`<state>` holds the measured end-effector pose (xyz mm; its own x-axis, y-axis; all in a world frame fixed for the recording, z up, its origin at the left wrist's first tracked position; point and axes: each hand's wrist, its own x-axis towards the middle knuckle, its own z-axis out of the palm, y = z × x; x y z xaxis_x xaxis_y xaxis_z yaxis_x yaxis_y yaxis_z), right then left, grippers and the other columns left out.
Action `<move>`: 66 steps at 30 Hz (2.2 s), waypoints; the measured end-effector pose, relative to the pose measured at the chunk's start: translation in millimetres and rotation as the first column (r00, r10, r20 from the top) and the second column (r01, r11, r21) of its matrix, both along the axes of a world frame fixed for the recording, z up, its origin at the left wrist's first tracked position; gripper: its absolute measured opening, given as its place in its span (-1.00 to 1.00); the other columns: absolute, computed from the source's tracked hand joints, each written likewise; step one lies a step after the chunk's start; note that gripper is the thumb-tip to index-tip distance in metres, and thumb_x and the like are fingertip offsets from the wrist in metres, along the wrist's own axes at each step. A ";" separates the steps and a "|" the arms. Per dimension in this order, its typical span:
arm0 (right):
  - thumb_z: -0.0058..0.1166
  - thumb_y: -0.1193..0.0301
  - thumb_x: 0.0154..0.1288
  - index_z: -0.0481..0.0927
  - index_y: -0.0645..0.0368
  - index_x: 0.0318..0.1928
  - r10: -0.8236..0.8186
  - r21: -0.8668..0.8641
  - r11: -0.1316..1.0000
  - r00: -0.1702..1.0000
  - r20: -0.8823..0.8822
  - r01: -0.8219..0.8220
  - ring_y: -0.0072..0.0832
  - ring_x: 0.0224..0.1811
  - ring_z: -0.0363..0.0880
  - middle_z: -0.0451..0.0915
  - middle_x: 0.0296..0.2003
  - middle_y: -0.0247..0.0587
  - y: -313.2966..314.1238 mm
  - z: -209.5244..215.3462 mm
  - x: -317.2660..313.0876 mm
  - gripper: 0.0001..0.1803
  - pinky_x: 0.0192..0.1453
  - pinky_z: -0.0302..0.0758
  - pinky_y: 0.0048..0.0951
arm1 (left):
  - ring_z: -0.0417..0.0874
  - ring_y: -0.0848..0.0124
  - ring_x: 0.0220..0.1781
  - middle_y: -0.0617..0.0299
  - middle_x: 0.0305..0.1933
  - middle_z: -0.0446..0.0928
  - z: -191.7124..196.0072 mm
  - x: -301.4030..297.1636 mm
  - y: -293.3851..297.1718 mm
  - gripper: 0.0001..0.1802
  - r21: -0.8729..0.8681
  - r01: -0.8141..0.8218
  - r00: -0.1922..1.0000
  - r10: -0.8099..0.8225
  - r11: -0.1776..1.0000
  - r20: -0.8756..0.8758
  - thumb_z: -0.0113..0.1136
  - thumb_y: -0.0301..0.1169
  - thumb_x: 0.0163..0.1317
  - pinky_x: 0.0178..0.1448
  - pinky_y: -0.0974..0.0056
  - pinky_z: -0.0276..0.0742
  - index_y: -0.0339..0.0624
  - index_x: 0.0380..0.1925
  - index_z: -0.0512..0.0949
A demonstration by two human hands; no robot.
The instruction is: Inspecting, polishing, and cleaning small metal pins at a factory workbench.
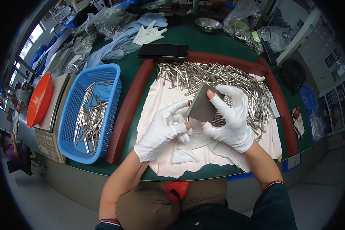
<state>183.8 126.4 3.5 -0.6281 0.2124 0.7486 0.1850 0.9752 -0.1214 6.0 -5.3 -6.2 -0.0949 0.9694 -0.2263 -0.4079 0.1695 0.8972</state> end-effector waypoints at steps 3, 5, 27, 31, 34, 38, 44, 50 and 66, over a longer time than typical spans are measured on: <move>0.36 0.33 -0.29 0.51 0.12 0.21 0.034 -0.030 0.999 0.991 -0.133 -0.038 -0.14 -0.02 0.46 0.45 0.02 -0.06 1.7 -3.6 4.4 -0.15 0.02 0.37 -0.16 | 0.65 0.49 -0.47 0.19 -0.43 0.58 2.4 1.3 -1.9 -0.25 -0.028 0.001 0.999 -0.002 1.000 -0.038 0.27 -0.54 0.23 -0.36 0.43 0.58 -0.32 0.40 0.20; 0.37 0.37 -0.22 0.48 0.16 0.24 -0.060 -0.166 0.986 0.969 -0.239 0.020 -0.20 0.01 0.47 0.39 0.08 -0.05 8.6 -3.8 3.7 -0.16 0.00 0.46 -0.25 | 0.61 0.56 -0.50 0.30 -0.47 0.53 10.8 3.8 -1.5 -0.27 -0.040 0.030 0.989 -0.036 0.999 -0.143 0.21 -0.59 0.21 -0.36 0.47 0.53 -0.29 0.40 0.23; 0.42 0.30 -0.28 0.63 0.18 0.07 -0.187 -0.192 0.973 0.925 -0.332 0.128 -0.20 -0.08 0.51 0.48 -0.08 -0.10 28.8 -4.2 8.5 -0.28 -0.04 0.52 -0.23 | 0.56 0.39 -0.46 0.27 -0.45 0.39 33.1 45.1 -23.1 -0.78 -0.086 0.421 -0.537 0.171 0.903 -0.826 0.14 -0.46 0.06 -0.41 0.27 0.48 -0.13 -0.24 0.46; 0.43 0.35 -0.22 0.60 0.18 0.11 -0.187 -0.212 0.970 0.924 -0.334 0.120 -0.25 -0.05 0.52 0.46 -0.04 -0.12 28.3 -3.8 7.1 -0.28 0.02 0.52 -0.29 | 0.54 0.31 -0.50 0.25 -0.48 0.39 11.7 32.2 -25.7 -0.68 -0.129 0.393 -0.550 0.120 0.910 -0.826 0.17 -0.45 0.07 -0.41 0.21 0.46 -0.08 -0.12 0.52; 0.43 0.42 -0.16 0.56 0.17 0.18 -0.215 -0.190 0.969 0.918 -0.334 0.158 -0.31 0.00 0.53 0.45 0.01 -0.15 32.7 -0.8 11.8 -0.25 0.09 0.52 -0.35 | 0.56 0.18 -0.52 0.18 -0.51 0.45 37.8 27.3 -27.6 -0.69 0.102 0.263 -0.323 0.187 0.959 -0.928 0.26 -0.58 0.08 -0.44 0.17 0.43 -0.09 -0.13 0.59; 0.39 0.47 -0.12 0.51 0.17 0.23 -0.205 -0.237 0.962 0.928 -0.310 0.133 -0.30 0.04 0.51 0.45 0.03 -0.14 32.0 -0.2 17.2 -0.24 0.14 0.50 -0.35 | 0.52 0.53 -0.50 0.27 -0.46 0.52 35.9 7.1 -35.6 -0.60 0.091 -0.228 0.831 0.242 0.969 -0.500 0.26 -0.59 0.21 -0.41 0.47 0.39 -0.42 0.07 0.54; 0.44 0.36 -0.21 0.57 0.22 0.14 -0.182 -0.221 0.969 0.919 -0.351 0.108 -0.24 -0.05 0.50 0.45 -0.02 -0.11 28.3 -1.0 9.6 -0.24 0.04 0.49 -0.25 | 0.56 0.50 -0.47 0.11 -0.36 0.61 -4.5 -11.3 -35.8 -0.61 -0.059 -0.190 0.973 0.196 0.980 0.119 0.15 -0.61 0.32 -0.34 0.47 0.49 -0.47 0.15 0.47; 0.43 0.37 -0.21 0.56 0.21 0.15 -0.179 -0.206 0.972 0.923 -0.340 0.112 -0.24 -0.04 0.51 0.46 -0.03 -0.12 31.2 -2.3 10.3 -0.24 0.05 0.49 -0.25 | 0.55 0.47 -0.46 0.10 -0.37 0.60 -9.5 -13.9 -33.9 -0.62 -0.027 -0.169 0.979 0.171 0.985 0.113 0.12 -0.60 0.33 -0.31 0.44 0.48 -0.49 0.14 0.48; 0.43 0.35 -0.20 0.57 0.24 0.13 -0.235 -0.182 0.966 0.911 -0.338 0.182 -0.26 -0.04 0.52 0.44 -0.03 -0.12 37.2 1.7 11.9 -0.26 0.03 0.51 -0.28 | 0.70 0.22 -0.25 -0.04 -0.22 0.66 62.5 -80.0 -87.4 -0.76 0.382 -0.437 -0.215 0.318 0.814 -0.924 0.09 -0.65 0.21 -0.06 0.26 0.57 -0.41 -0.15 0.63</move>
<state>195.8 163.6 5.2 -0.2572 0.4307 0.8651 0.3008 0.8864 -0.3519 -74.0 -92.8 56.3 -0.6013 0.6490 0.4660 0.7969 0.4445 0.4092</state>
